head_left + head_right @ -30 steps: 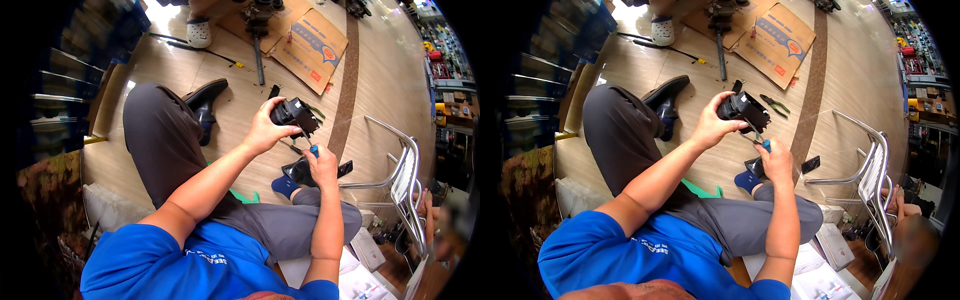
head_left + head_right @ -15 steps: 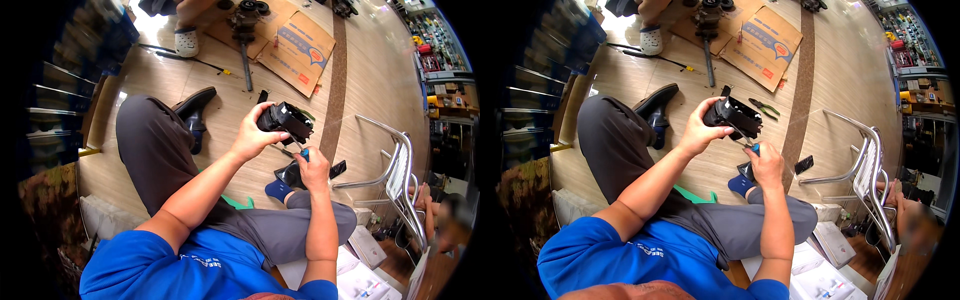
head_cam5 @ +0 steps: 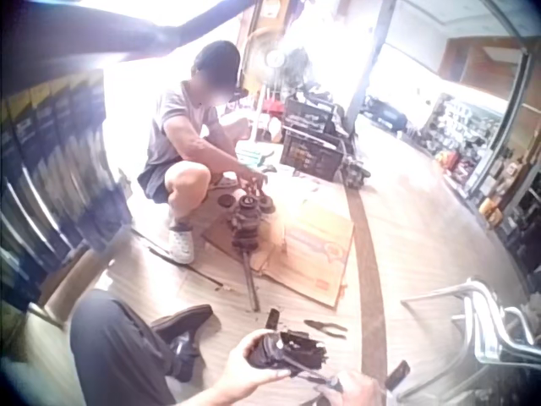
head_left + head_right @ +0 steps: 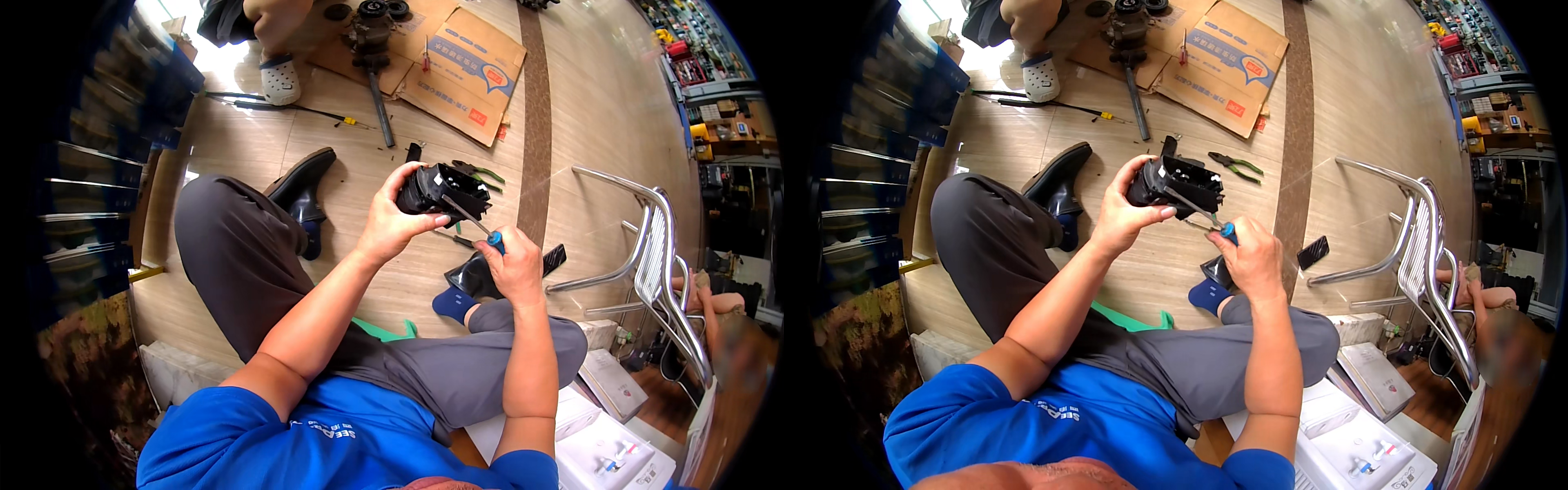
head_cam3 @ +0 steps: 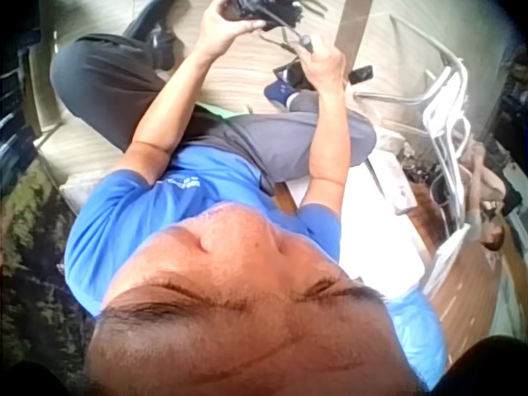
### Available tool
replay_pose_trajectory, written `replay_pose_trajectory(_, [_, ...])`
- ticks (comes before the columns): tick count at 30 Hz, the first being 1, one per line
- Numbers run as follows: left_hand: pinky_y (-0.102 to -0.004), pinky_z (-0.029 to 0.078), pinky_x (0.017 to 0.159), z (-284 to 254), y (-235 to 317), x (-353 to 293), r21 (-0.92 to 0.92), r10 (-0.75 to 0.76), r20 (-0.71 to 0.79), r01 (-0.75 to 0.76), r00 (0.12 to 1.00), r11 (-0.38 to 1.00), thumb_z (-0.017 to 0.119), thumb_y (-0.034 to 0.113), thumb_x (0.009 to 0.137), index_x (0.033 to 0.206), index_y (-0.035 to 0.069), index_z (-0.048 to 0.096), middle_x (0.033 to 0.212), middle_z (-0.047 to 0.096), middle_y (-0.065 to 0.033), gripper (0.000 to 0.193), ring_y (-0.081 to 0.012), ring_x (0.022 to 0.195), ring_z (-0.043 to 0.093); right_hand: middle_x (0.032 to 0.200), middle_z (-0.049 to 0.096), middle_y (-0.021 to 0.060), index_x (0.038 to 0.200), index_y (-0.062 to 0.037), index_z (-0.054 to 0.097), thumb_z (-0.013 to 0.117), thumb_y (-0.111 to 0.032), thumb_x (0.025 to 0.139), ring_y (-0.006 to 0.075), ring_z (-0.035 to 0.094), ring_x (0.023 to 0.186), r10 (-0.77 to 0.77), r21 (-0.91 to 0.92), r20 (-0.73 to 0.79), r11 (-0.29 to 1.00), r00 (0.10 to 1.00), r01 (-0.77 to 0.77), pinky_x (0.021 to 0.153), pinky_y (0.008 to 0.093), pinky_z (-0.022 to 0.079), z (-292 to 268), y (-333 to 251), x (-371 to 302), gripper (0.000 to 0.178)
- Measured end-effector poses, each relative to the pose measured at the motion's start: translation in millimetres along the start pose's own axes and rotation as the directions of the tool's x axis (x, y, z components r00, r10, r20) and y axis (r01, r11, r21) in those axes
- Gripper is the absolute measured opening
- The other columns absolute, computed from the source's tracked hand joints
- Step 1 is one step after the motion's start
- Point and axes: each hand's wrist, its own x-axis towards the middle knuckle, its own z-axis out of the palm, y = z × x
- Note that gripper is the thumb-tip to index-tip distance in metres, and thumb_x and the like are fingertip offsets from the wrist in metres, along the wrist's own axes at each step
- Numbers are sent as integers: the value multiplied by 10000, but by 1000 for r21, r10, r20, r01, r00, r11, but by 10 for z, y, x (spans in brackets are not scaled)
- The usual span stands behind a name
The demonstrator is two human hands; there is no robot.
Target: The person unscrews internal components of a black plastic door handle assembly using a screwdriver and manipulates small parts by hand to repair or adjust the mechanism.
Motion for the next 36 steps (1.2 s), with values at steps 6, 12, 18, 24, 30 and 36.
replay_pose_trajectory(6, [-293, 481, 985, -3, 62, 5, 45, -26, -45, 28, 999, 999, 873, 11, 665, 1363, 25, 495, 1211, 605, -55, 795, -141, 1124, 577, 772, 628, 136, 809, -55, 570, 773, -341, 817, 373, 635, 720, 3, -117, 83, 993, 997, 7, 597, 448, 497, 6, 52, -25, 350])
replay_pose_trajectory(12, [-249, 549, 692, -40, -152, 17, 243, -16, -52, 28, 999, 970, 866, 21, 701, 1333, 41, 514, 1014, 641, -30, 723, -102, 802, 639, 767, 639, 168, 825, -42, 590, 757, -334, 846, 402, 632, 732, 133, -36, 151, 991, 980, -129, 614, 468, 481, 150, 53, -85, 337])
replay_pose_trajectory(18, [-268, 562, 800, -36, -135, 6, 182, 12, -63, 0, 998, 983, 896, 61, 668, 1324, 25, 510, 1099, 626, -52, 762, -123, 945, 633, 769, 643, 188, 846, -28, 602, 754, -334, 857, 400, 634, 725, 180, 43, 203, 980, 962, -193, 628, 458, 483, 229, -27, -72, 343])
replay_pose_trajectory(24, [-290, 515, 937, -69, -143, 2, 209, -11, -12, 13, 1000, 978, 919, 88, 646, 1333, 17, 504, 1155, 612, -59, 806, -144, 1067, 595, 771, 641, 196, 867, -26, 597, 754, -324, 855, 410, 632, 746, 153, 50, 216, 985, 964, -168, 637, 465, 481, 218, -87, -41, 337])
replay_pose_trajectory(30, [-297, 500, 956, -53, -102, -46, 289, -66, 61, 45, 996, 956, 935, 113, 628, 1322, -2, 517, 1187, 603, -69, 818, -143, 1082, 590, 796, 651, 208, 907, -30, 606, 757, -311, 847, 428, 640, 768, 200, 4, 257, 978, 945, -208, 643, 480, 486, 200, -139, -49, 324])
replay_pose_trajectory(36, [-302, 488, 957, -67, -95, -48, 401, -19, 37, 2, 999, 916, 944, 153, 604, 1299, -20, 541, 1172, 605, -82, 822, -156, 1093, 587, 795, 654, 225, 928, -29, 610, 739, -289, 873, 436, 644, 780, 290, 7, 299, 952, 909, -307, 656, 483, 492, 182, -264, -84, 295])
